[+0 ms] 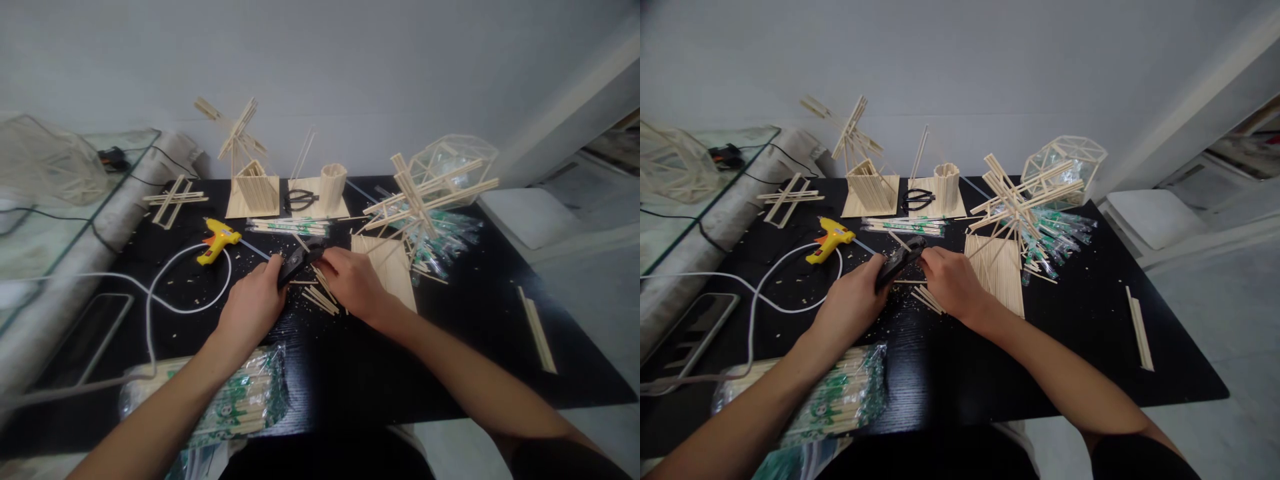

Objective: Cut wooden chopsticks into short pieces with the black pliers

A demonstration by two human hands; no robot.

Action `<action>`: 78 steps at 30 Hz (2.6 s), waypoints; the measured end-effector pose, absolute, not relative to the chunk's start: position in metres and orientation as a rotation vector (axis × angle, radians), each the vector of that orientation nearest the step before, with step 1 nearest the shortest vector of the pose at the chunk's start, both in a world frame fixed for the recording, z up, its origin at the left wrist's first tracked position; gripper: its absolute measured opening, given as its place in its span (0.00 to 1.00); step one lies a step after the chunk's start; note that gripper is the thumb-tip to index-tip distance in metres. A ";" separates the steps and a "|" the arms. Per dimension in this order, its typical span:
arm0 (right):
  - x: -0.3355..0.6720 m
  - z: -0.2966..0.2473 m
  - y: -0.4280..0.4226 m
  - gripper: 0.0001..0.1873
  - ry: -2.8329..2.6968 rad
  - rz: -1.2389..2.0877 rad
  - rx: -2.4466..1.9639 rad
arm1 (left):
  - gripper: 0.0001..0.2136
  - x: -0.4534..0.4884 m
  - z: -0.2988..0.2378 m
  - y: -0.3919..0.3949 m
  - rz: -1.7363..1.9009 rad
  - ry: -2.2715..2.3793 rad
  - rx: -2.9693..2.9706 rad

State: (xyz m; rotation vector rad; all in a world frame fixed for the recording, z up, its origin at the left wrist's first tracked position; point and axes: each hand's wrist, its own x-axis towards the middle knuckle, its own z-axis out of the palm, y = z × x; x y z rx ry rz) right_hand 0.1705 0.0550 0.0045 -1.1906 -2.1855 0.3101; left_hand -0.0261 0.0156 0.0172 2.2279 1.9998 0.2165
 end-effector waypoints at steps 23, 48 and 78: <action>0.192 0.034 0.077 0.03 -2.079 0.918 -1.296 | 0.12 -0.033 0.021 0.022 0.144 2.227 2.263; 0.204 0.047 0.087 0.10 -1.514 1.941 -1.087 | 0.23 -0.040 0.020 0.030 0.459 1.610 2.132; 0.187 0.054 0.066 0.10 -1.262 2.098 -1.126 | 0.28 -0.029 0.024 0.016 0.303 1.644 2.196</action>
